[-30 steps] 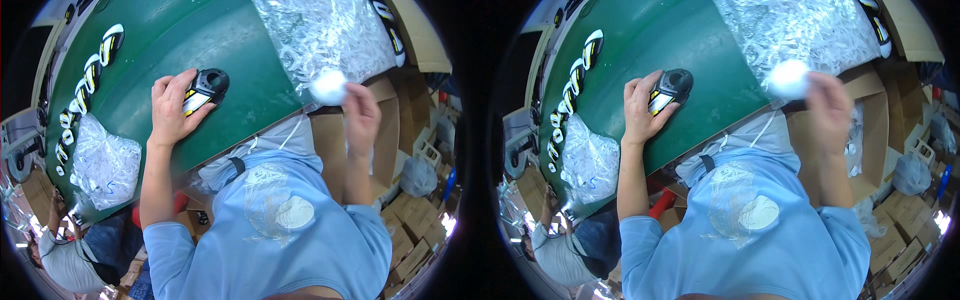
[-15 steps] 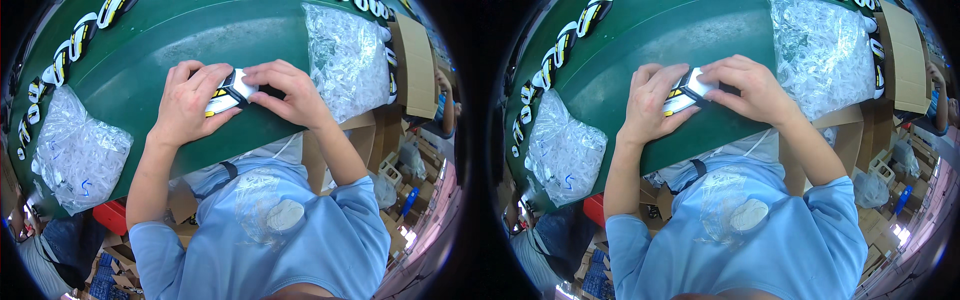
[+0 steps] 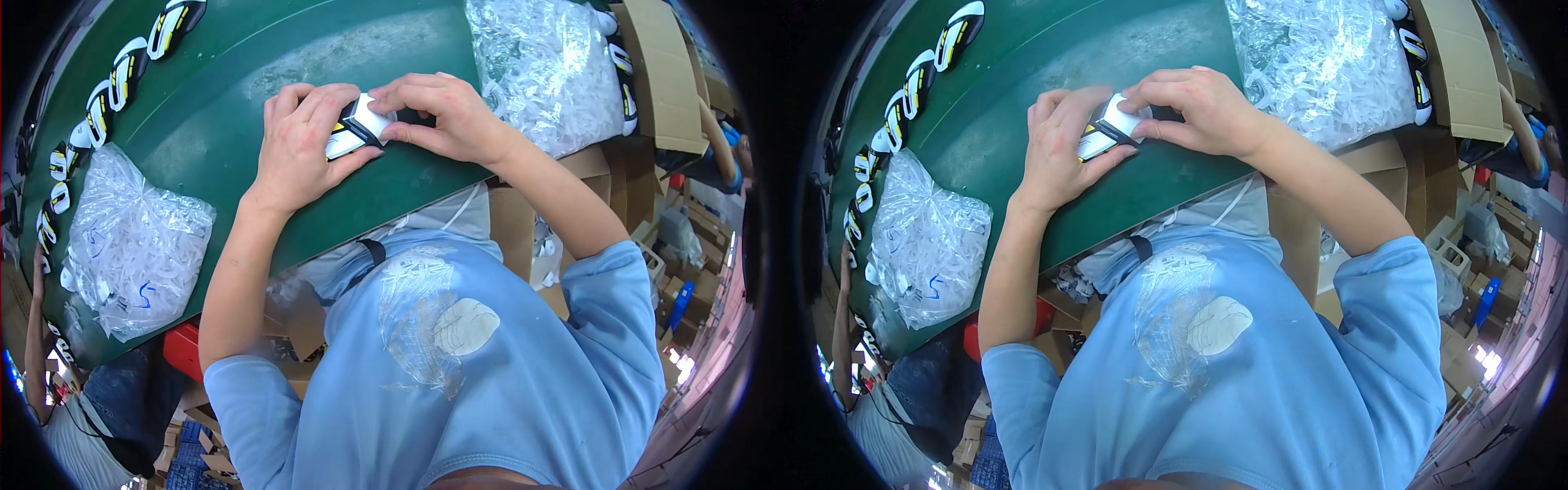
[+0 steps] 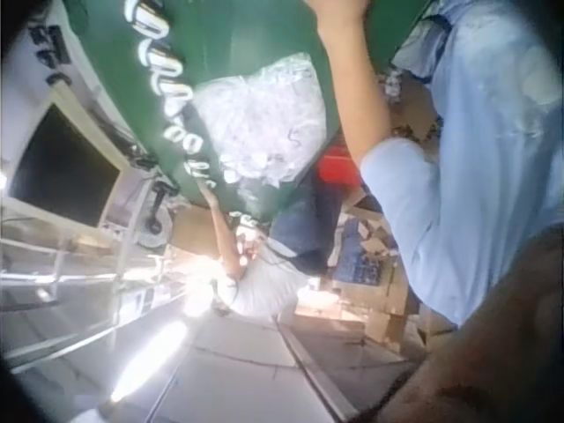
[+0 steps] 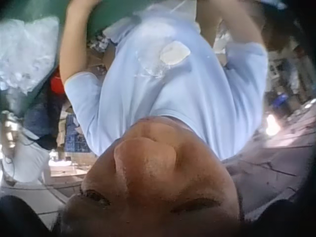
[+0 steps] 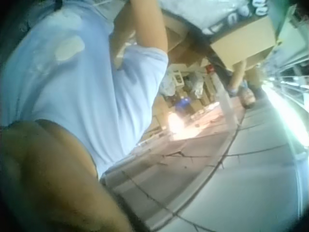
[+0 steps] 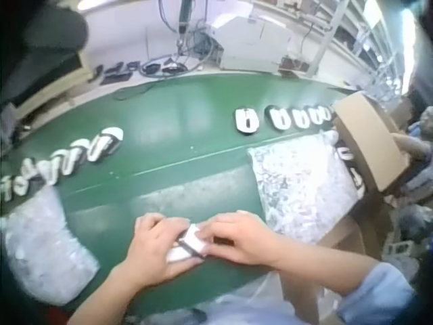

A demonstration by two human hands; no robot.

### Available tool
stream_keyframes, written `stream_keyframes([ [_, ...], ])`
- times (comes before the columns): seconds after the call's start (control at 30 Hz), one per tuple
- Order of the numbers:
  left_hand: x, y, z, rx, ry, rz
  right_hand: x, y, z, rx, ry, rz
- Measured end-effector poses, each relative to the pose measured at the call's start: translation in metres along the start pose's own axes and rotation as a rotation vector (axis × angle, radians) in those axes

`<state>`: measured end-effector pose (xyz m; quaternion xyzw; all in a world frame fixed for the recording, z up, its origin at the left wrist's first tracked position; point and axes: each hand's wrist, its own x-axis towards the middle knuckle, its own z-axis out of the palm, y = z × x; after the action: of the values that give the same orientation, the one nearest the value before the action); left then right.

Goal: The person assembles plastic components by hand, retrieving parts from a box and plastic clips from a bag, fitting them onto base pieces, and placing the assembled units in a row on the green table.

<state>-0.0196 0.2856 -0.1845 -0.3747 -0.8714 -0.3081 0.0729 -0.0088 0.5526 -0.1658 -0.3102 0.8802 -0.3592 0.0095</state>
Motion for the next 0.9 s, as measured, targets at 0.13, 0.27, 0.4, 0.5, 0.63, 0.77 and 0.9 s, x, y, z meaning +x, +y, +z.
stream_keyframes([
  [0.13,0.001,-0.005,0.001,-0.047,0.004,-0.029,0.010,-0.001,-0.010,-0.013,-0.041,-0.033],
  [0.27,-0.002,-0.007,-0.001,-0.089,0.023,-0.005,0.017,0.001,-0.010,-0.082,-0.036,-0.103],
  [0.4,-0.002,-0.003,-0.003,-0.102,0.010,-0.024,0.017,0.007,-0.002,-0.032,-0.026,-0.177],
  [0.5,-0.002,0.001,-0.003,-0.109,-0.016,-0.051,0.019,0.007,0.001,0.024,-0.016,-0.131],
  [0.63,-0.001,0.004,-0.007,-0.120,-0.029,-0.074,0.024,0.003,-0.005,0.184,-0.035,-0.005],
  [0.77,0.001,0.003,-0.004,-0.129,-0.030,-0.080,0.021,0.003,-0.007,0.117,-0.044,-0.065],
  [0.9,0.001,0.004,-0.002,-0.134,-0.017,-0.106,0.010,0.002,-0.011,0.087,-0.013,-0.048],
])
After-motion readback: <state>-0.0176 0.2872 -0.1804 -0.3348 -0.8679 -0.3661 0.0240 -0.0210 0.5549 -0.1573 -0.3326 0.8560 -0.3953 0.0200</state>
